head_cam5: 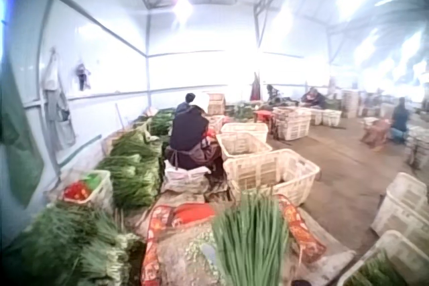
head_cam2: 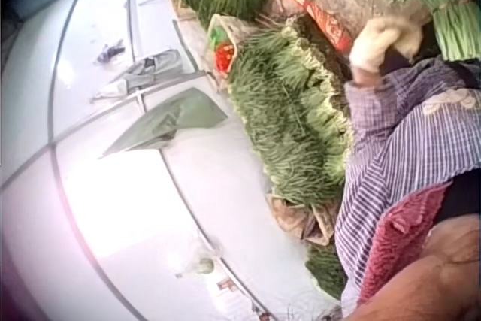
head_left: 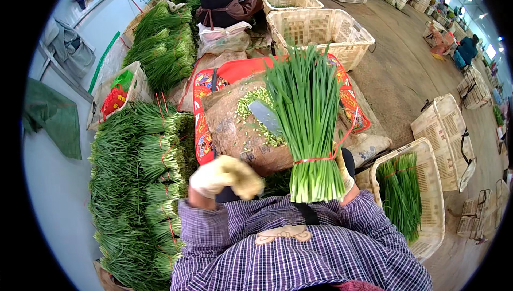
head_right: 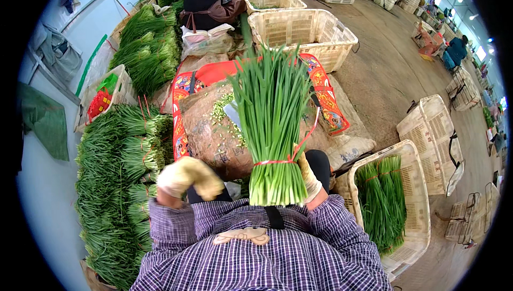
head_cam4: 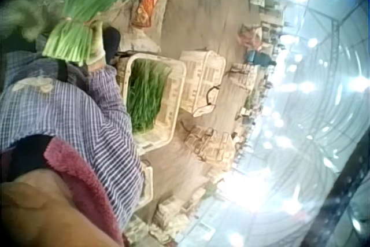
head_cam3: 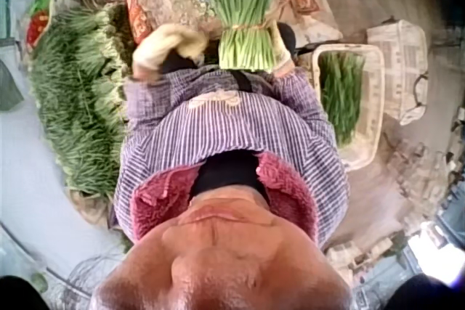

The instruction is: The person gathers green leafy vegetables, trims the ends with a knife, aligns the stalks, and ties them into bundles using red rubber bands. The finished bundles are placed into a nearby plastic crate.

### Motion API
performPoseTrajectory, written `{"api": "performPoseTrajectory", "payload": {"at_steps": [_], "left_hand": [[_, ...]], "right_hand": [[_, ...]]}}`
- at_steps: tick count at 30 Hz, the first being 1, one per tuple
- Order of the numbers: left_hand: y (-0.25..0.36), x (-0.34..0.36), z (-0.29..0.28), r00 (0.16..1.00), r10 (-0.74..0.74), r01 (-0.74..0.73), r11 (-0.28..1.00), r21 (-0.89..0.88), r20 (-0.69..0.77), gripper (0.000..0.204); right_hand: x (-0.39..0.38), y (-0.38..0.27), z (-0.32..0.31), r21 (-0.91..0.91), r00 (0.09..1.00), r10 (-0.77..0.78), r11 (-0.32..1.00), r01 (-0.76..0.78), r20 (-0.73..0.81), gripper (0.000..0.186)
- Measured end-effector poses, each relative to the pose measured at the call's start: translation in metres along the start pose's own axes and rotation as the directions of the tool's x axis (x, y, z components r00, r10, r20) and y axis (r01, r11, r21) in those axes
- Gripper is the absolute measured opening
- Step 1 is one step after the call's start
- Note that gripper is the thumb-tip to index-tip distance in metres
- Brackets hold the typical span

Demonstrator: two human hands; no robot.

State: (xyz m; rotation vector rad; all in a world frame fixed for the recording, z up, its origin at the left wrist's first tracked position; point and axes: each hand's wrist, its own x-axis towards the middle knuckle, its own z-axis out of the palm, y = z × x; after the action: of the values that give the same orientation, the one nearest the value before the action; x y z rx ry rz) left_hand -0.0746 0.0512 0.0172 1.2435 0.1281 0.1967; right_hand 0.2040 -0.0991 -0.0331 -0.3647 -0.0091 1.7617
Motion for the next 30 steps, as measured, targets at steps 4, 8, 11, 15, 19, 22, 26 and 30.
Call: {"api": "performPoseTrajectory", "payload": {"at_steps": [4,8,11,15,19,22,26,30], "left_hand": [[-0.059,0.071,0.026,0.911,0.084,-0.178,0.963,-0.202,-0.403,0.077],[-0.053,0.103,0.028,0.854,0.02,-0.416,0.626,-0.659,-0.52,0.078],[-0.06,0.105,0.025,0.746,-0.063,-0.444,0.695,-0.566,-0.663,0.066],[-0.05,0.113,0.047,0.655,0.059,-0.391,0.879,-0.271,-0.753,0.041],[-0.069,0.121,0.037,0.568,0.34,-0.525,0.851,-0.012,-0.749,0.039],[-0.067,0.124,0.039,0.483,0.455,-0.574,0.81,0.122,-0.749,0.026],[-0.032,0.119,0.052,0.433,0.357,-0.428,0.889,0.16,-0.828,0.021],[-0.011,0.111,0.05,0.507,0.167,-0.429,0.9,-0.08,-0.846,0.024]], "right_hand": [[0.008,0.013,-0.024,-0.226,1.0,0.004,0.974,-0.011,-0.03,0.051],[0.013,0.014,-0.014,-0.743,0.951,-0.293,0.614,0.265,0.097,0.06],[0.021,-0.003,-0.013,-0.619,0.908,-0.383,0.675,0.401,0.17,0.067],[0.045,-0.021,0.064,-0.717,0.838,-0.521,0.521,0.463,0.162,0.072],[0.054,-0.017,0.085,-0.885,0.728,-0.569,-0.002,0.466,0.384,0.065],[0.054,-0.021,0.103,-0.623,0.545,-0.34,-0.597,0.505,0.767,0.041],[0.075,-0.048,0.097,-0.773,0.793,-0.606,0.477,0.418,0.055,0.022],[0.078,-0.086,0.047,-0.527,0.764,-0.645,0.64,0.559,0.026,0.028]]}}
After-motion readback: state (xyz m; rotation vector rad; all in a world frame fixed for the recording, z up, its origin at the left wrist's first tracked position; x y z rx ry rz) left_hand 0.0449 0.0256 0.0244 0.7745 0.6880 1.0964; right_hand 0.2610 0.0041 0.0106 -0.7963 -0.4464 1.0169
